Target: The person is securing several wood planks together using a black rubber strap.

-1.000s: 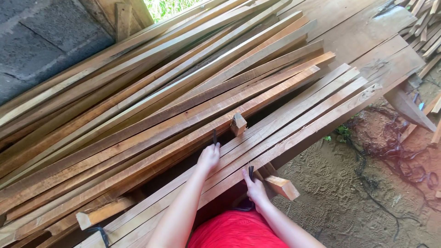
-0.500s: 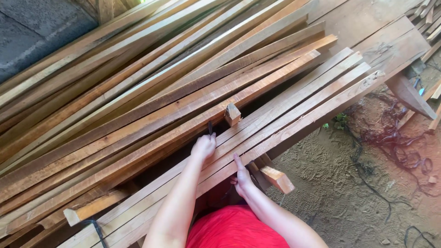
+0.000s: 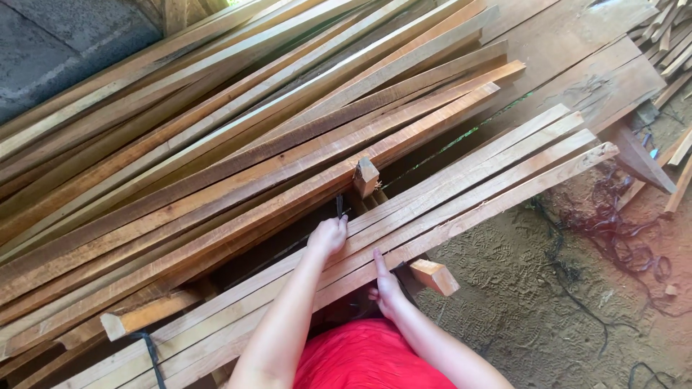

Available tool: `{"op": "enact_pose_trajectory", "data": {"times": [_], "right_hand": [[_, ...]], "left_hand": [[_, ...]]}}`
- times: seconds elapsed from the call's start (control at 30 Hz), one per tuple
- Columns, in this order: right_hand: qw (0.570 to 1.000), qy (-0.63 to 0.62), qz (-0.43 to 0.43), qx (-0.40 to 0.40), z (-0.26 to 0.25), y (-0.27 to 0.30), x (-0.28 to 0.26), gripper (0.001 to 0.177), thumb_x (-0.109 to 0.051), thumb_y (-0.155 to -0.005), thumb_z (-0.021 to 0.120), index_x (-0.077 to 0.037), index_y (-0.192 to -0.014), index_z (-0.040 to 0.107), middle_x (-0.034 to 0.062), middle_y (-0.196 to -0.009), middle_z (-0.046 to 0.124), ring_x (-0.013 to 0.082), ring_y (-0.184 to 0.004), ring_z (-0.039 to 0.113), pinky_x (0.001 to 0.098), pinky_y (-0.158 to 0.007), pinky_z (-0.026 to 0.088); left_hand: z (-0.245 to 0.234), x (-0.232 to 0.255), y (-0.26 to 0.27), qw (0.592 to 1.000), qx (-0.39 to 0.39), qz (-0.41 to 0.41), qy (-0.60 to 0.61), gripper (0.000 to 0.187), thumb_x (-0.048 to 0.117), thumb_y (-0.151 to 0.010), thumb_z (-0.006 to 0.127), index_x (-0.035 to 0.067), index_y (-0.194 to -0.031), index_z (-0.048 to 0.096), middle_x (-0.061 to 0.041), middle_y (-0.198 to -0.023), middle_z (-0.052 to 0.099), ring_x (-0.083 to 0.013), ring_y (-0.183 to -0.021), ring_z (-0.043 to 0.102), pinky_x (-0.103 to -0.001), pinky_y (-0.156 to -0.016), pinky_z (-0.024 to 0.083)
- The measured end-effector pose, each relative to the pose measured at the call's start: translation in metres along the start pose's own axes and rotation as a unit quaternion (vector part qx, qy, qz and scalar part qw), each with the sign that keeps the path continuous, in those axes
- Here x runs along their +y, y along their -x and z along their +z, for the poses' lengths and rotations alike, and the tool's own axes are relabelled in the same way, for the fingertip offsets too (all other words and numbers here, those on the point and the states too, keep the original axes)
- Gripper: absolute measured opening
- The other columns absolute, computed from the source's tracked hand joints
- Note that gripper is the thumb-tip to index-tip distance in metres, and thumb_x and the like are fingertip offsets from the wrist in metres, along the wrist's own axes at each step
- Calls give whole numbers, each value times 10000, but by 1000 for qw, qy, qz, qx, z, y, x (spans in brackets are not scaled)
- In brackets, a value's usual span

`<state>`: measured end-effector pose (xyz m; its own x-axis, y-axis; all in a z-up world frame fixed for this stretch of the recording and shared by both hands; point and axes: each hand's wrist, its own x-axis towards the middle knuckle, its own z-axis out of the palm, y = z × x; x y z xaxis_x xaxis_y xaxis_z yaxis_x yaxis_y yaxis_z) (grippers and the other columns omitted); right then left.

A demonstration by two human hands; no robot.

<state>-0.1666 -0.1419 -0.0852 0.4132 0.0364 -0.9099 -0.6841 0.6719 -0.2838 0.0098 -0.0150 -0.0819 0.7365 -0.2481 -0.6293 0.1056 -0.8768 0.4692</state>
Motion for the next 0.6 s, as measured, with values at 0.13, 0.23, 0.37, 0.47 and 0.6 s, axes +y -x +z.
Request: {"op": "enact_pose_trajectory", "data": {"times": [0.13,0.23,0.37,0.47,0.6], "right_hand": [[985,164,-4,55,-23,3,0,723,-800,-935,530,-83,-856,575,-31,-578,444,111,-471,418,281,-451,297],[966,247,-53,46,-31,25,-1,565,-666,-939,510,-128,-799,606,-3,-607,713,110,-503,505,288,-480,366],[844,328,-423,6,-26,56,1,529,-376,-1048,602,-55,-641,498,-14,-575,393,66,-556,364,297,-491,310],[785,365,-500,-4,-5,87,-20,486,-270,-1043,633,-36,-651,467,5,-581,338,78,-553,323,303,-485,292],[785,366,-499,-11,25,116,-49,342,-244,-993,653,-31,-755,532,20,-572,411,89,-533,373,303,-475,308]], "left_hand": [[1,-13,0,995,45,61,71,531,432,-1054,393,52,-1085,762,-257,-1084,728,-431,-1055,682,-483,-953,523],[1,-16,10,953,117,159,231,423,345,-1074,423,65,-1149,731,-187,-1069,765,-317,-1002,732,-404,-899,565],[-11,-2,26,907,159,229,316,363,276,-1106,427,44,-1184,695,-101,-1028,784,-177,-935,759,-324,-856,586],[-33,23,36,899,178,248,314,363,274,-1110,421,53,-1180,700,-70,-983,790,-149,-906,760,-303,-818,584],[-73,62,45,894,169,293,294,365,287,-1116,422,63,-1151,707,-47,-868,765,-141,-809,731,-287,-752,562]]}}
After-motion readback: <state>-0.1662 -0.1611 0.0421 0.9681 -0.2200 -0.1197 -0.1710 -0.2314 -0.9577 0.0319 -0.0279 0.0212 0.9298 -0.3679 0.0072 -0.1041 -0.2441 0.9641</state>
